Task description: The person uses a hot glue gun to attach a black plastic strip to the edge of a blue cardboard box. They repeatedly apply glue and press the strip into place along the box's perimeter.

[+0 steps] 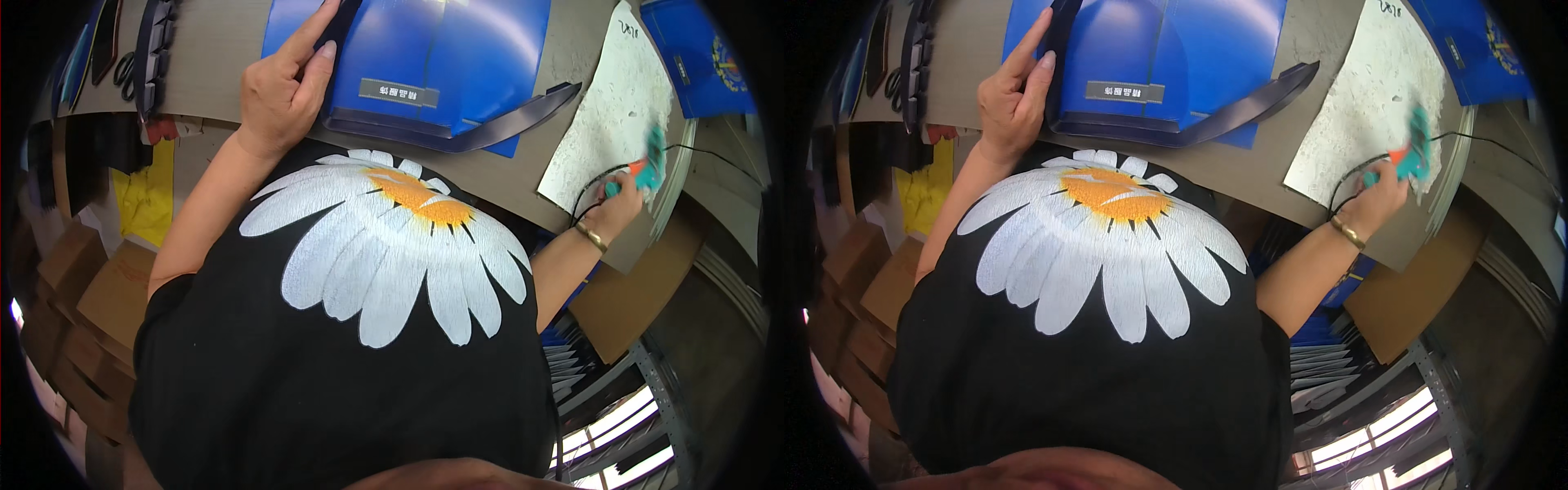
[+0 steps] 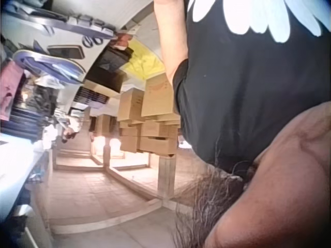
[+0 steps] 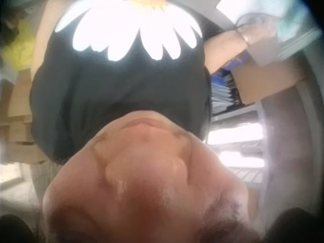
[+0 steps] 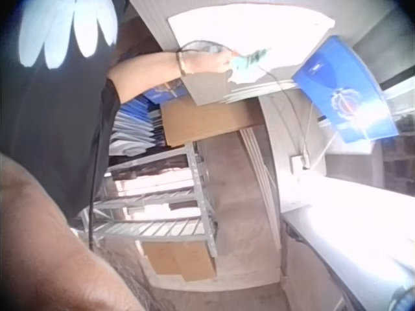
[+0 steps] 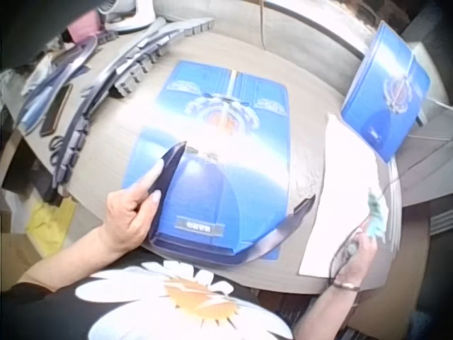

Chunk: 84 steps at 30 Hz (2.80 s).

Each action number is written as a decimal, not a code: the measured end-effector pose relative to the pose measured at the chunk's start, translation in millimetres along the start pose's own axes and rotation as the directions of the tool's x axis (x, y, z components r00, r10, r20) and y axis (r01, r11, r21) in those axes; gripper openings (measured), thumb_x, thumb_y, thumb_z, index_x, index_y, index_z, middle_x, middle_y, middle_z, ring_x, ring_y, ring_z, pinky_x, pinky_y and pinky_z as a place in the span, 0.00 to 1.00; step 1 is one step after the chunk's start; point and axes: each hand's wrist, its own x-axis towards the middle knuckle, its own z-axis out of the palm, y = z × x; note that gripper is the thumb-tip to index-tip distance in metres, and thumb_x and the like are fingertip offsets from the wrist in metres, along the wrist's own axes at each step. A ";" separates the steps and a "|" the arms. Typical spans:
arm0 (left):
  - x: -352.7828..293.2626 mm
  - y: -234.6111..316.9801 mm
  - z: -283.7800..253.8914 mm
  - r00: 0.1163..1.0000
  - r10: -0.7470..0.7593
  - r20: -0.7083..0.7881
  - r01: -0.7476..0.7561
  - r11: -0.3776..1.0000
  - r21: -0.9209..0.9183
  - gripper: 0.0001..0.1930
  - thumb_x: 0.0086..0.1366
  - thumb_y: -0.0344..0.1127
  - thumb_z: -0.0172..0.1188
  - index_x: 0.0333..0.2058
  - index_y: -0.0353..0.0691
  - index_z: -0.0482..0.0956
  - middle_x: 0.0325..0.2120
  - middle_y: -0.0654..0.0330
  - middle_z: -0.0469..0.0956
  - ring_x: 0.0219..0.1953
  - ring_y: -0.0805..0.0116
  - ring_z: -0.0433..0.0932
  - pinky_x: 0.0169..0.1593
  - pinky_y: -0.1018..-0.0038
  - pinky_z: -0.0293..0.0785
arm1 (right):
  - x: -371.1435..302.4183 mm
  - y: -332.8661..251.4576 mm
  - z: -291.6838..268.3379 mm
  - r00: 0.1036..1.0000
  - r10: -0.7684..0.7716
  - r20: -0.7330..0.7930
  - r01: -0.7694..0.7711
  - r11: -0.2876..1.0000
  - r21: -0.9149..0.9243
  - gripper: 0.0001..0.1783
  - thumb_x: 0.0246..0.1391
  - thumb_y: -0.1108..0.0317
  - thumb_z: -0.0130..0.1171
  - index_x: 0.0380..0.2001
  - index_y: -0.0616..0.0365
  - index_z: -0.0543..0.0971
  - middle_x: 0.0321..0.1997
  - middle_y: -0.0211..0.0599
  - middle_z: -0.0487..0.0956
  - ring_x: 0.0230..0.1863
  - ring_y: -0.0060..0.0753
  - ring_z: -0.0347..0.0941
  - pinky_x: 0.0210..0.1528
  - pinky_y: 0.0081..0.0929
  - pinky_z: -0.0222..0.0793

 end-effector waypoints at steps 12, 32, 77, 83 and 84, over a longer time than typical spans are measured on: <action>-4.8 -14.9 2.5 0.999 -0.004 -0.048 -0.007 0.973 -0.230 0.23 0.67 0.23 0.47 0.61 0.28 0.69 0.26 0.58 0.81 0.23 0.81 0.68 0.30 0.82 0.68 | -79.2 -74.2 46.5 0.609 -0.438 0.661 0.239 0.896 0.374 0.20 0.67 0.62 0.48 0.55 0.66 0.71 0.41 0.45 0.81 0.29 0.26 0.72 0.31 0.23 0.65; -5.7 -18.7 0.3 0.997 -0.055 0.046 0.058 0.995 -0.075 0.22 0.68 0.25 0.52 0.60 0.44 0.75 0.17 0.70 0.65 0.19 0.83 0.56 0.24 0.81 0.55 | -146.2 -80.9 149.7 0.240 -0.308 0.921 0.616 0.781 0.101 0.16 0.59 0.58 0.61 0.45 0.56 0.78 0.36 0.45 0.80 0.37 0.51 0.79 0.39 0.37 0.73; 48.7 -8.9 23.1 0.993 -0.092 0.077 0.099 0.991 -0.095 0.11 0.61 0.29 0.65 0.43 0.37 0.86 0.25 0.62 0.75 0.26 0.76 0.70 0.30 0.79 0.66 | -119.1 -61.1 162.5 0.529 -0.480 0.699 0.537 0.828 0.162 0.17 0.62 0.61 0.59 0.44 0.66 0.75 0.28 0.48 0.80 0.31 0.53 0.79 0.34 0.40 0.72; 47.9 -4.7 23.0 0.990 -0.113 0.086 0.118 0.992 -0.055 0.11 0.62 0.28 0.65 0.44 0.37 0.85 0.25 0.61 0.76 0.26 0.75 0.72 0.31 0.78 0.67 | -119.1 -62.3 165.5 0.515 -0.438 0.737 0.467 0.864 0.187 0.17 0.63 0.60 0.58 0.43 0.65 0.74 0.28 0.48 0.80 0.31 0.53 0.79 0.34 0.40 0.72; 47.8 -5.3 22.9 0.991 -0.102 0.082 0.107 0.993 -0.056 0.11 0.62 0.28 0.65 0.44 0.37 0.85 0.25 0.61 0.76 0.26 0.75 0.72 0.31 0.78 0.67 | -120.9 -63.1 164.8 0.508 -0.446 0.737 0.470 0.860 0.196 0.17 0.63 0.60 0.58 0.42 0.65 0.74 0.28 0.48 0.80 0.31 0.53 0.79 0.34 0.40 0.72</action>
